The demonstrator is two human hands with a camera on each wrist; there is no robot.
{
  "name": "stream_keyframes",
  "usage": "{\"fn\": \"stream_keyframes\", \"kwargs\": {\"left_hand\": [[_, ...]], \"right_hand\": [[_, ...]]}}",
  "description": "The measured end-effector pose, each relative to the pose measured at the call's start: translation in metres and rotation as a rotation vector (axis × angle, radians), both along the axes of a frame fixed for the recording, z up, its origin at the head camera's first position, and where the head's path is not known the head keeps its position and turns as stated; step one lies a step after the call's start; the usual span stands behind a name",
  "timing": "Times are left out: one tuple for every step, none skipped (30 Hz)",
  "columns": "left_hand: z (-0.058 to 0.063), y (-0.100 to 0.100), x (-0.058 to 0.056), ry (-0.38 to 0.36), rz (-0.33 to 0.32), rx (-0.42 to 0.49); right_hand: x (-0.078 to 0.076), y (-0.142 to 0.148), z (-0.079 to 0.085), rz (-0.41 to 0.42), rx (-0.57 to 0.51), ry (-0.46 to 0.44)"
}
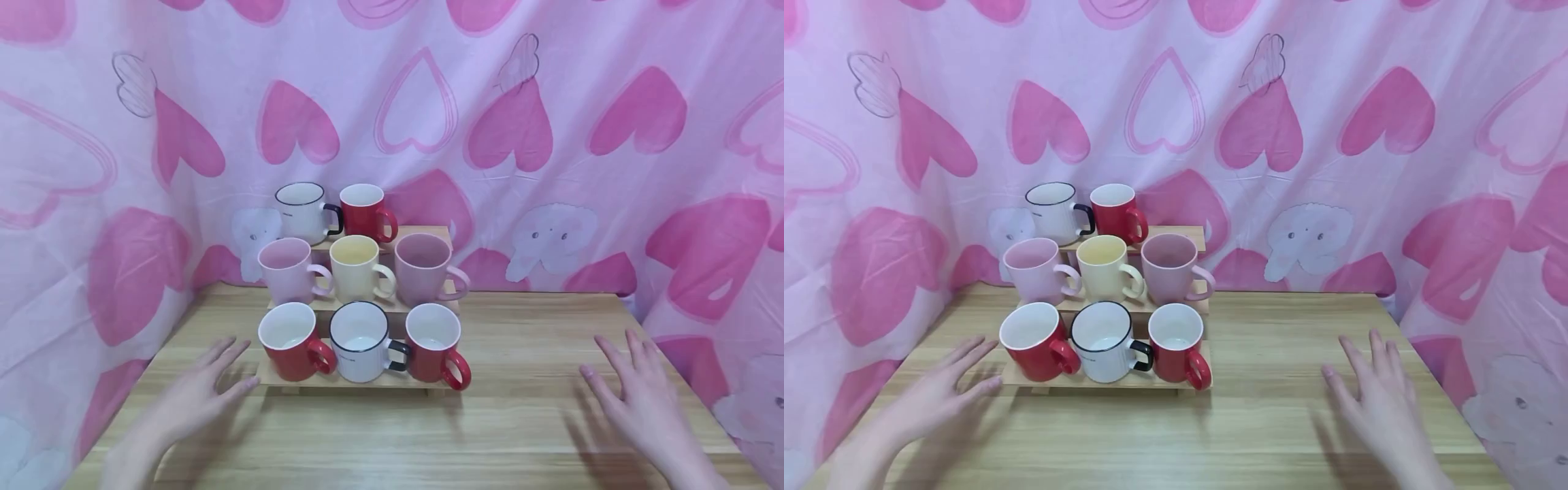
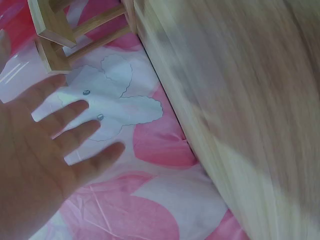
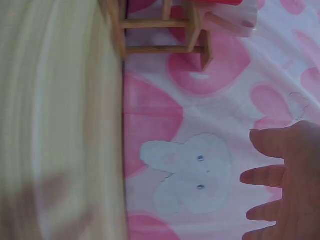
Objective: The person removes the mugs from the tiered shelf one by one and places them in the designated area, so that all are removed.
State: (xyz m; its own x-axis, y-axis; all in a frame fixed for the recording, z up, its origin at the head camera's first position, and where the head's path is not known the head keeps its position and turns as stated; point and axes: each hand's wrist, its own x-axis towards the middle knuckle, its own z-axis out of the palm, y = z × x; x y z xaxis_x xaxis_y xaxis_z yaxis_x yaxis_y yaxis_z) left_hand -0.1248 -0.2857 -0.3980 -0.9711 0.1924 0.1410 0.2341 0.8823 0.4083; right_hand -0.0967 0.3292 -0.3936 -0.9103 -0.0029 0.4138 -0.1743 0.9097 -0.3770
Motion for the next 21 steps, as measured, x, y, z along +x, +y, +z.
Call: {"fn": "stream_keyframes", "kwargs": {"left_hand": [[0.0,0.0,-0.001,0.002,-0.012,0.014],[-0.001,0.001,-0.002,0.003,-0.022,0.03],[-0.001,0.001,-0.002,0.001,-0.031,0.048],[-0.001,0.001,-0.003,-0.001,-0.038,0.064],[-0.001,0.001,-0.004,-0.004,-0.044,0.08],[0.0,0.002,-0.005,-0.005,-0.047,0.093],[-0.001,0.002,-0.005,-0.007,-0.05,0.106],[-0.001,0.002,-0.005,-0.011,-0.053,0.119],[-0.001,0.003,-0.006,-0.013,-0.059,0.13],[-0.001,0.003,-0.007,-0.016,-0.065,0.141],[-0.001,0.004,-0.008,-0.017,-0.07,0.153],[-0.001,0.005,-0.009,-0.019,-0.073,0.16],[0.0,0.006,-0.009,-0.029,-0.077,0.17],[0.0,0.007,-0.01,-0.04,-0.077,0.177],[0.0,0.008,-0.011,-0.053,-0.078,0.183],[0.0,0.009,-0.012,-0.067,-0.076,0.189],[0.001,0.009,-0.013,-0.079,-0.074,0.191],[0.001,0.01,-0.014,-0.093,-0.072,0.194],[0.001,0.01,-0.015,-0.109,-0.071,0.202],[0.001,0.011,-0.016,-0.118,-0.071,0.208],[0.001,0.011,-0.017,-0.126,-0.073,0.217]], "right_hand": [[0.0,-0.001,0.003,0.018,-0.007,0.022],[-0.001,-0.001,0.006,0.035,-0.018,0.045],[-0.002,-0.002,0.008,0.056,-0.022,0.072],[-0.003,-0.003,0.011,0.077,-0.029,0.094],[-0.004,-0.005,0.014,0.095,-0.038,0.111],[-0.006,-0.006,0.018,0.119,-0.047,0.136],[-0.007,-0.008,0.021,0.138,-0.051,0.158],[-0.008,-0.01,0.024,0.152,-0.053,0.177],[-0.01,-0.012,0.027,0.169,-0.055,0.195],[-0.011,-0.014,0.03,0.178,-0.065,0.202],[-0.012,-0.016,0.034,0.186,-0.072,0.209],[-0.012,-0.019,0.037,0.191,-0.077,0.212],[-0.012,-0.021,0.041,0.194,-0.081,0.215],[-0.013,-0.023,0.044,0.199,-0.083,0.221],[-0.013,-0.026,0.047,0.206,-0.083,0.228],[-0.013,-0.029,0.051,0.212,-0.08,0.235],[-0.014,-0.032,0.054,0.218,-0.073,0.246],[-0.014,-0.035,0.057,0.227,-0.067,0.255],[-0.015,-0.038,0.06,0.237,-0.062,0.264],[-0.015,-0.041,0.062,0.245,-0.058,0.268],[-0.016,-0.044,0.064,0.252,-0.058,0.268]]}}
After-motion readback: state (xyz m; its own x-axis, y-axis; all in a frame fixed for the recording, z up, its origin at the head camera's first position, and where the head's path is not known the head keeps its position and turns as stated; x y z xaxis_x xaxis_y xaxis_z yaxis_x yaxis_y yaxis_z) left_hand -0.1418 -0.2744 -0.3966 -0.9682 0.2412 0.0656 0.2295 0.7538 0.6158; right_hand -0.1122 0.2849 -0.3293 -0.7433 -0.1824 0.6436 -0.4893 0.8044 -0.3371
